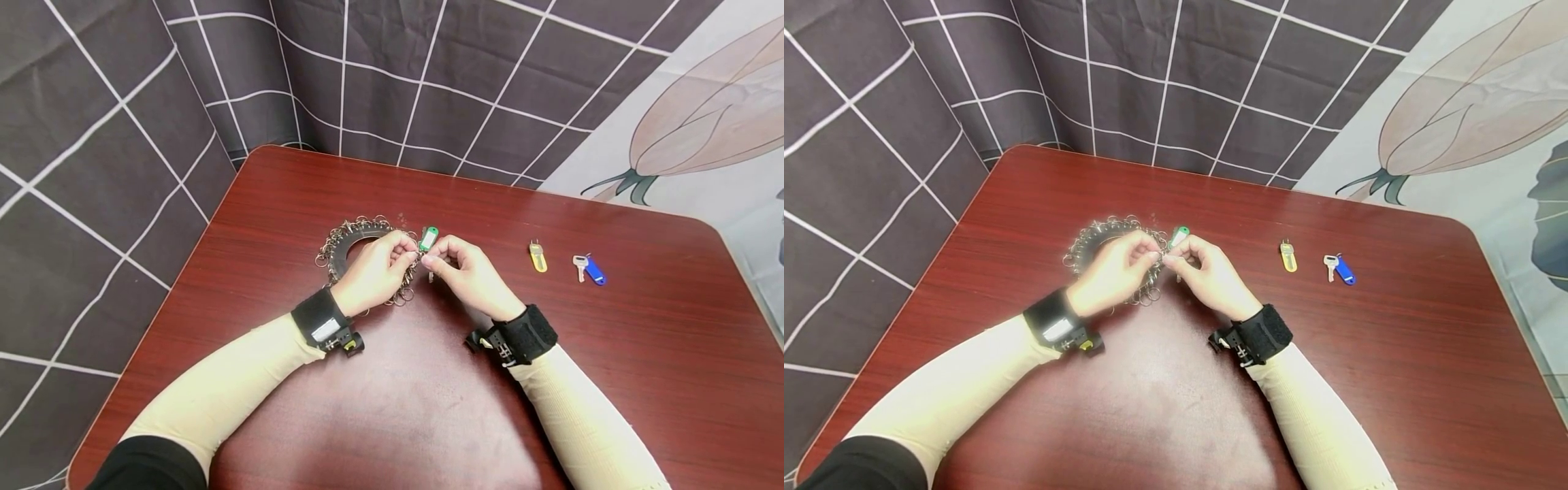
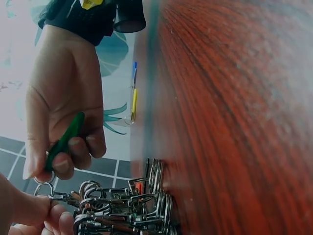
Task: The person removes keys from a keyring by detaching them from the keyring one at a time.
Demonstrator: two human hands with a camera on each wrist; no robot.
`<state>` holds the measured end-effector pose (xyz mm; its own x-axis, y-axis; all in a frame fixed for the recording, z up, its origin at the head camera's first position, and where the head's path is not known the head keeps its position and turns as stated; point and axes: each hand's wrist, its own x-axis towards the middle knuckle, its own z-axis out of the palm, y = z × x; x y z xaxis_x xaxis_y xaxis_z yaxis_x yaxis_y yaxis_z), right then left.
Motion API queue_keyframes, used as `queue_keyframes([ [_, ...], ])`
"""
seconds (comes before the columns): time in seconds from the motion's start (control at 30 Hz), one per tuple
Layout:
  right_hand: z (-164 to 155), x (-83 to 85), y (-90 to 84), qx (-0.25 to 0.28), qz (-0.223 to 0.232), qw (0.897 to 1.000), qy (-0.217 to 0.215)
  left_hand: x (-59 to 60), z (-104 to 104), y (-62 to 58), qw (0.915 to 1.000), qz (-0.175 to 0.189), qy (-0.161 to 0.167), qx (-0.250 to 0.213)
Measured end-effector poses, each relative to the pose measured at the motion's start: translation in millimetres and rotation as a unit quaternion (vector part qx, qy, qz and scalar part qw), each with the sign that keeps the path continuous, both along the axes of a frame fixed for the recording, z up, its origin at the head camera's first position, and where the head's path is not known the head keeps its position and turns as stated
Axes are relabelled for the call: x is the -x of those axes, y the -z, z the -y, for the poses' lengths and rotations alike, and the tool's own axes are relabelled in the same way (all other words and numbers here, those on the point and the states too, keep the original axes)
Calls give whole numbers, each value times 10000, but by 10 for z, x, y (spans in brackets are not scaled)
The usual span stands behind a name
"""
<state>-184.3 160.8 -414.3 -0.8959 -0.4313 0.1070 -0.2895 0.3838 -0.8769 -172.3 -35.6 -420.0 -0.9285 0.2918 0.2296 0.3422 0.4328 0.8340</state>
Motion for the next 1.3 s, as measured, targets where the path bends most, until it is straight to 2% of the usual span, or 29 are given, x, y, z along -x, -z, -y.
queue_keyframes([
  [0.13,40,-72,-124,-156,-329,9993,-57,-10,-9,0,10000,-2,53,-35],
  [0.27,75,-143,-249,-83,-398,9990,-181,-18,-21,9,9998,79,86,-188],
  [0.57,46,-141,-255,195,-318,9990,-253,-26,-37,27,9978,161,134,-633],
  [0.7,49,-129,-251,208,-385,9989,-195,-36,-35,20,9983,-84,137,-560],
  [0.8,56,-124,-249,291,-380,9988,-76,-51,-36,16,9987,-324,208,-342],
  [0.9,61,-117,-235,428,-297,9986,12,-58,-39,23,9987,-413,272,-147],
  [1.13,71,-121,-224,556,-197,9982,120,-39,-39,39,9988,-294,273,271],
  [1.3,79,-137,-245,503,-149,9986,107,-22,-28,43,9999,-147,14,56],
])
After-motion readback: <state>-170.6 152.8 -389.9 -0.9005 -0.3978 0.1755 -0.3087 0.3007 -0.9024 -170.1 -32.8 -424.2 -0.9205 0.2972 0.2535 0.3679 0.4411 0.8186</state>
